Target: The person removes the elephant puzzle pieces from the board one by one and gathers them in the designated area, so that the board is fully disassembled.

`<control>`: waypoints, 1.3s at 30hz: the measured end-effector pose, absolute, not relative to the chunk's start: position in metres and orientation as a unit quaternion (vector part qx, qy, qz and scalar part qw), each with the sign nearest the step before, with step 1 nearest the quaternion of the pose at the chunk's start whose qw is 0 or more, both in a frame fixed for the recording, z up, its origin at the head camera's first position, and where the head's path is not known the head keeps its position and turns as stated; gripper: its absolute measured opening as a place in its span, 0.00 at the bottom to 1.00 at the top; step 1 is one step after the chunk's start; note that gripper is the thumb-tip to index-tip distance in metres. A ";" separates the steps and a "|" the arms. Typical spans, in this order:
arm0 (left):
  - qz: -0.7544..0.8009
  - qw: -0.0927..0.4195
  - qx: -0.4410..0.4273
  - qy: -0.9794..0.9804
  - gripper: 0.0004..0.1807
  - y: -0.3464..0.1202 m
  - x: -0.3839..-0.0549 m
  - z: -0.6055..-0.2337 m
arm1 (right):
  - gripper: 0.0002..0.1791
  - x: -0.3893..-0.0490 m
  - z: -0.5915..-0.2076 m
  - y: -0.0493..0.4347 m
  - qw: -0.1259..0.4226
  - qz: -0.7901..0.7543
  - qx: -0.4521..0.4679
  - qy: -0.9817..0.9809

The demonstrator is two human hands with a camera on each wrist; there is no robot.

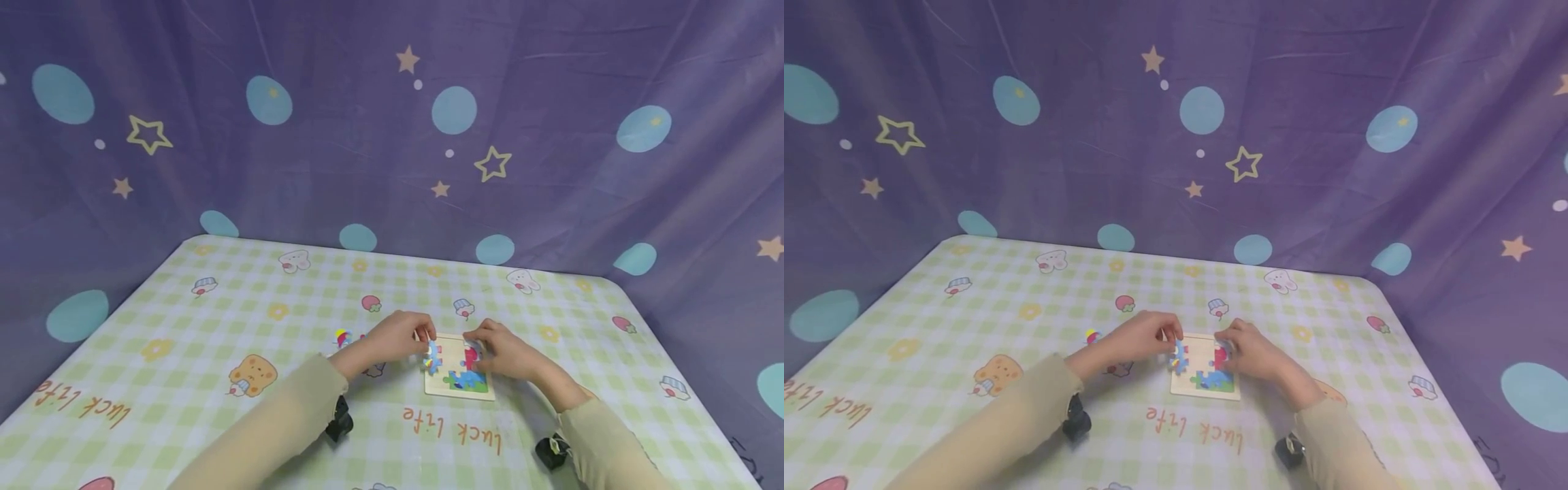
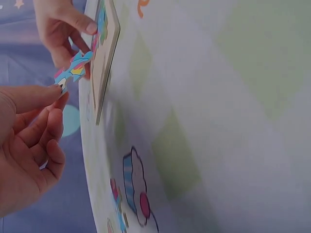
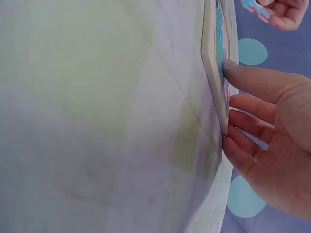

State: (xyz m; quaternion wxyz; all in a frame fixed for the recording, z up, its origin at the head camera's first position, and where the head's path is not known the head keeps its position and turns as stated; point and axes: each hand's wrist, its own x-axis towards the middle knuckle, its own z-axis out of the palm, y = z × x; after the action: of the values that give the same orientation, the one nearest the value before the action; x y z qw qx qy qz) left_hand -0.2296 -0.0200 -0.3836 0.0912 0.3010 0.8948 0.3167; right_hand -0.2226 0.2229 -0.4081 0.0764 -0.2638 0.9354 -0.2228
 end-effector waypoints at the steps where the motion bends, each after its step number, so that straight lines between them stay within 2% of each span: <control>1: 0.316 0.089 0.303 0.895 0.06 -0.023 -0.230 -0.384 | 0.29 -0.223 -0.408 0.223 0.077 -0.223 -0.263 0.935; 19: 0.329 0.101 0.292 0.893 0.05 -0.067 -0.226 -0.379 | 0.29 -0.222 -0.406 0.221 0.074 -0.226 -0.271 0.933; 39: 0.311 0.084 0.280 0.904 0.05 -0.099 -0.227 -0.390 | 0.28 -0.220 -0.406 0.223 0.082 -0.225 -0.270 0.933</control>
State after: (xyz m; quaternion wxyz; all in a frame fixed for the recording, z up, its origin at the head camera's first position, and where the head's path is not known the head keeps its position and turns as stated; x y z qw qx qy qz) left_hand -0.2266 -0.0992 -0.3900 0.0839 0.2805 0.9041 0.3113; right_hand -0.2197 0.2232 -0.4058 0.0816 -0.2697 0.9328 -0.2246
